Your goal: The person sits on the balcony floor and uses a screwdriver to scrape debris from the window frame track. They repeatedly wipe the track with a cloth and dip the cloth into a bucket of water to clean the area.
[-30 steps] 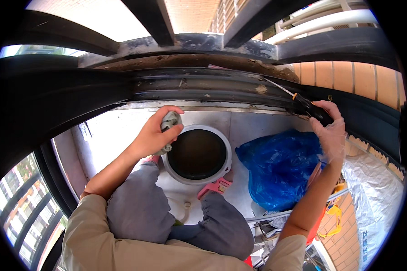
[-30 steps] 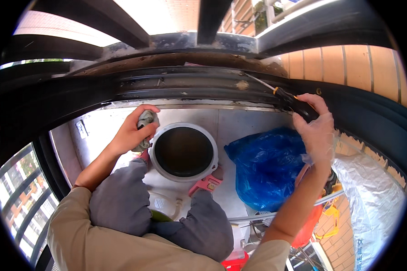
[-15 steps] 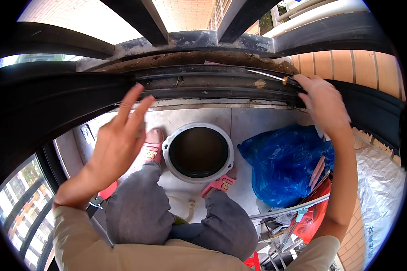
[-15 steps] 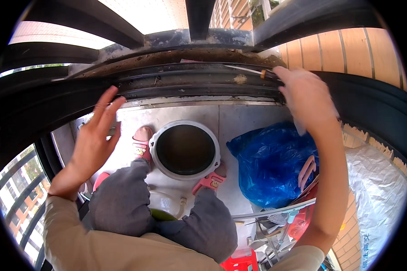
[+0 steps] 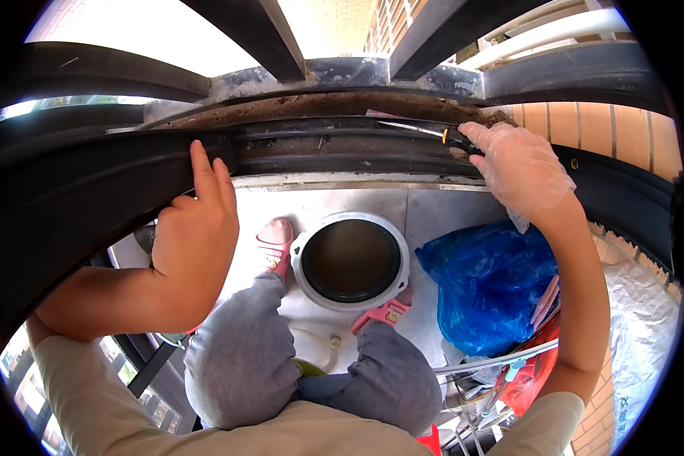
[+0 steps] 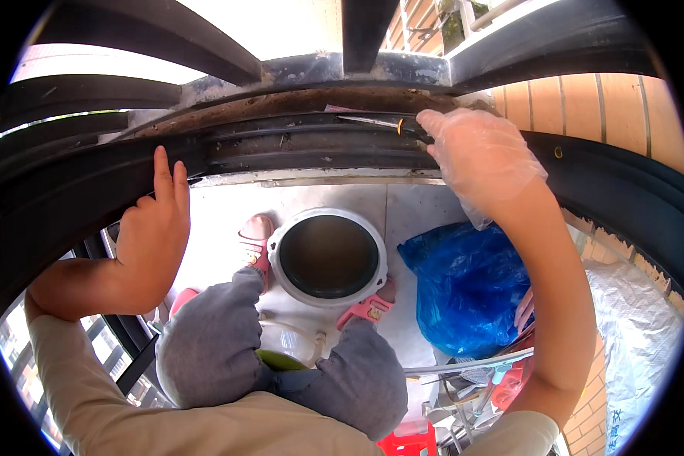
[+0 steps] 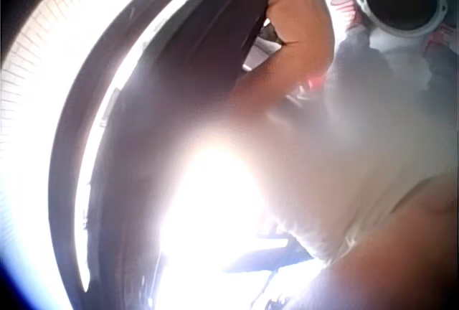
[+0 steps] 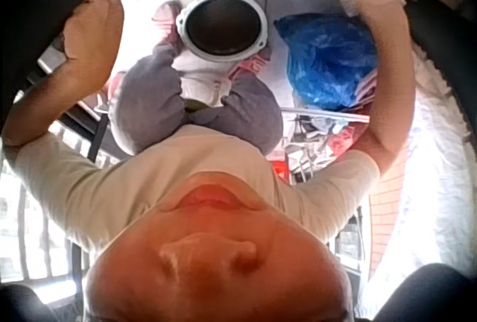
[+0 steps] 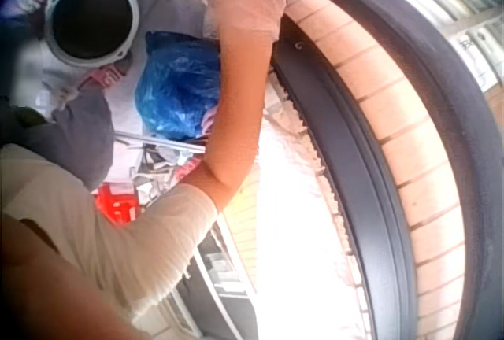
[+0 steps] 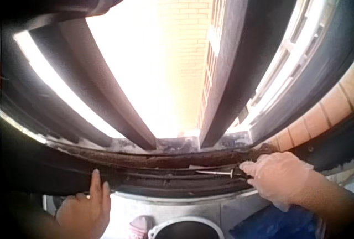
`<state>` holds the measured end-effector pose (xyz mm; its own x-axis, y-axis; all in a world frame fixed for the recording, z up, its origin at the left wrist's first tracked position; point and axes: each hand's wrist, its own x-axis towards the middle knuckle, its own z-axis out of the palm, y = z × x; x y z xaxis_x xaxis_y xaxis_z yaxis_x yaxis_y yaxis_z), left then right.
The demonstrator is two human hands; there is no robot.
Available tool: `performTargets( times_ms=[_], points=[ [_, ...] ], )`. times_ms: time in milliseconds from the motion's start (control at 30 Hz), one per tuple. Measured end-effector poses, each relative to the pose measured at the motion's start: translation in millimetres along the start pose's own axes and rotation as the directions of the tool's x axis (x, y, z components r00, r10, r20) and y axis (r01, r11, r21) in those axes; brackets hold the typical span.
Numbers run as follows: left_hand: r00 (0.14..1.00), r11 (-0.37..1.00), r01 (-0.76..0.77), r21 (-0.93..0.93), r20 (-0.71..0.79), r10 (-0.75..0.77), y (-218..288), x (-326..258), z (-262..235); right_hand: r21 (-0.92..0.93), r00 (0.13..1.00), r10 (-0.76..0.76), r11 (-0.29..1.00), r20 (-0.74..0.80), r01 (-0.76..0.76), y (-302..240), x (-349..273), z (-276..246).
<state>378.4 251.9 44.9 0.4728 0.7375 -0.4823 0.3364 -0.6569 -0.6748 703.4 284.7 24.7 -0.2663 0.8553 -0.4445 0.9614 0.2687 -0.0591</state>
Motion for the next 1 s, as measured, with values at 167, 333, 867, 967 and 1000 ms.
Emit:
performTargets(
  times_ms=[167, 333, 867, 967, 1000],
  points=[
    [0.995, 0.996, 0.081, 0.047, -0.057, -0.078, -6.5, -1.6, -7.4, 0.09, 0.996, -0.088, 0.992, 0.024, 0.085, -26.6, 15.4, 12.4],
    [0.997, 0.989, 0.065, 0.133, 0.026, -0.069, 3.1, 8.6, -1.9, 0.155, 0.986, -0.156, 0.974, -0.054, 0.163, -50.7, 34.1, 20.7],
    [0.972, 0.999, -0.05, -0.002, 0.231, 0.049, 3.5, 45.3, -8.0, 0.137, 0.981, -0.192, 0.971, -0.025, 0.194, -57.1, 48.3, 12.7],
    [0.966, 0.996, -0.074, -0.043, 0.246, 0.082, 0.5, 49.9, -5.6, 0.178, 0.977, -0.214, 0.961, 0.002, 0.21, -64.3, 55.0, 15.5],
    [0.98, 0.996, -0.058, -0.075, 0.188, 0.071, -1.4, 46.5, -3.7, 0.187, 0.975, -0.223, 0.958, 0.005, 0.219, -66.7, 57.8, 15.4]
  ],
)
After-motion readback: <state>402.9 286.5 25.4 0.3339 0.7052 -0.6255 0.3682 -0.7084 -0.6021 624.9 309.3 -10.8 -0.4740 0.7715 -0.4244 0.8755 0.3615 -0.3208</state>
